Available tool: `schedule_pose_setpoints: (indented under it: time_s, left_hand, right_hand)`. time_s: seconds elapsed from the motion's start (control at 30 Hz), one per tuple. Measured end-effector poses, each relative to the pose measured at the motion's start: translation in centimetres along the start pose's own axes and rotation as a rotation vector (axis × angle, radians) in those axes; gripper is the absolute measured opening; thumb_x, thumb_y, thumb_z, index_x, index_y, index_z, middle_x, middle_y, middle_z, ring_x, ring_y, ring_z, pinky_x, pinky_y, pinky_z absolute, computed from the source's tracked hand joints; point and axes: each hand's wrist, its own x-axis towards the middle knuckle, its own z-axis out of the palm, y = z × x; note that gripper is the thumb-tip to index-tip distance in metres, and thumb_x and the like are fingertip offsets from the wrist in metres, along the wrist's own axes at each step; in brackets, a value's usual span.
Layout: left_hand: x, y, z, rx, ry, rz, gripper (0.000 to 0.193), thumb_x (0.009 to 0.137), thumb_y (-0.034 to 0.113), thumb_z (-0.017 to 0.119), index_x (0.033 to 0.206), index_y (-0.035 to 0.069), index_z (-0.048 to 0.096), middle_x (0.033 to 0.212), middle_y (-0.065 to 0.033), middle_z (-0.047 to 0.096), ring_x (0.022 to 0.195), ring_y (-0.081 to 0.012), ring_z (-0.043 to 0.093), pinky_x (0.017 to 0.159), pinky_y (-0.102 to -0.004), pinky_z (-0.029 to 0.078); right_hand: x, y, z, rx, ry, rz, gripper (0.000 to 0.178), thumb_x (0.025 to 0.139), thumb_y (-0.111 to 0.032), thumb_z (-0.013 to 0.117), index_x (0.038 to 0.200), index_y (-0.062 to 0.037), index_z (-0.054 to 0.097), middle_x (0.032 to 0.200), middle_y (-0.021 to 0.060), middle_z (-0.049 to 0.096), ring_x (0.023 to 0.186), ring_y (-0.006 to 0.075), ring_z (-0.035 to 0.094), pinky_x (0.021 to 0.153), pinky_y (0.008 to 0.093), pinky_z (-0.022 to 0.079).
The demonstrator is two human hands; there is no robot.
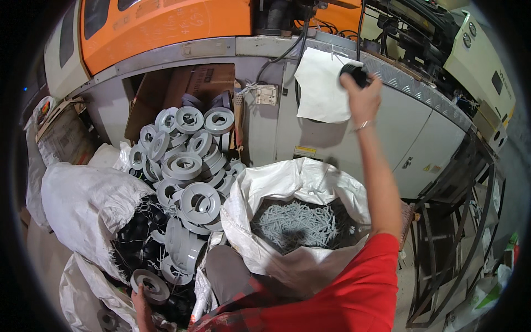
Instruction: The person sits on the floor and assembles gray plastic rings with black rubber inserts by hand. They pick up each ring, insert the rubber piece, and place the assembled unit into a white sack.
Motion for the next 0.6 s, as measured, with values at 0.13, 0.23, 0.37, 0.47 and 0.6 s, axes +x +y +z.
schedule_pose_setpoints:
  time_s: [0.13, 0.23, 0.37, 0.47, 0.6]
  left_hand:
    - [-0.6, 0.0, 1.8, -0.041, 0.013, 0.021, 0.038, 0.087, 0.028, 0.062, 0.112, 0.001, 0.053, 0.088, -0.0093, 0.062, 0.071, -0.0193, 0.061, 0.066, -0.0321, 0.05]
    - [-2.4, 1.5, 0.5, -0.03, 0.097, 0.017, 0.04, 0.087, 0.027, 0.061, 0.115, 0.001, 0.052, 0.089, -0.007, 0.061, 0.079, -0.0188, 0.06, 0.069, -0.0331, 0.048]
    - [-4.1, 2.6, 1.8, -0.049, 0.044, 0.019, 0.04, 0.086, 0.026, 0.062, 0.115, 0.001, 0.053, 0.095, -0.0071, 0.06, 0.083, -0.019, 0.059, 0.072, -0.034, 0.048]
    - [-4.0, 2.6, -0.4, 0.003, 0.109, 0.007, 0.04, 0.085, 0.023, 0.064, 0.116, 0.001, 0.053, 0.098, -0.0084, 0.06, 0.082, -0.0201, 0.059, 0.073, -0.0333, 0.048]
    - [-4.2, 5.2, -0.1, -0.164, 0.162, -0.055, 0.045, 0.08, 0.02, 0.067, 0.117, -0.001, 0.053, 0.104, -0.0117, 0.061, 0.087, -0.024, 0.06, 0.074, -0.039, 0.051]
  right_hand:
    - [21.0, 3.3, -4.3, -0.076, 0.048, -0.055, 0.088, 0.066, -0.053, 0.077, 0.121, 0.0101, 0.049, 0.12, 0.0282, 0.055, 0.099, 0.0352, 0.061, 0.088, 0.0375, 0.046]
    - [21.1, 6.8, -1.7, -0.276, -0.025, -0.034, 0.06, 0.076, -0.03, 0.074, 0.121, 0.0047, 0.053, 0.099, 0.0146, 0.064, 0.075, 0.0186, 0.064, 0.065, 0.0297, 0.055]
    - [13.1, 13.3, 3.9, -0.135, -0.032, -0.026, 0.023, 0.076, -0.02, 0.065, 0.085, 0.0015, 0.069, 0.073, 0.0094, 0.067, 0.073, 0.0164, 0.066, 0.067, 0.0319, 0.052]
    - [3.1, 8.7, 8.8, 0.242, -0.135, 0.029, 0.015, 0.08, -0.01, 0.06, 0.086, 0.0018, 0.067, 0.07, 0.007, 0.065, 0.06, 0.0134, 0.062, 0.056, 0.0267, 0.05]
    - [-6.7, -0.1, 11.8, 0.38, -0.5, 0.074, 0.013, 0.084, -0.01, 0.059, 0.088, 0.0008, 0.065, 0.069, 0.0037, 0.062, 0.059, 0.0108, 0.059, 0.055, 0.0247, 0.05]
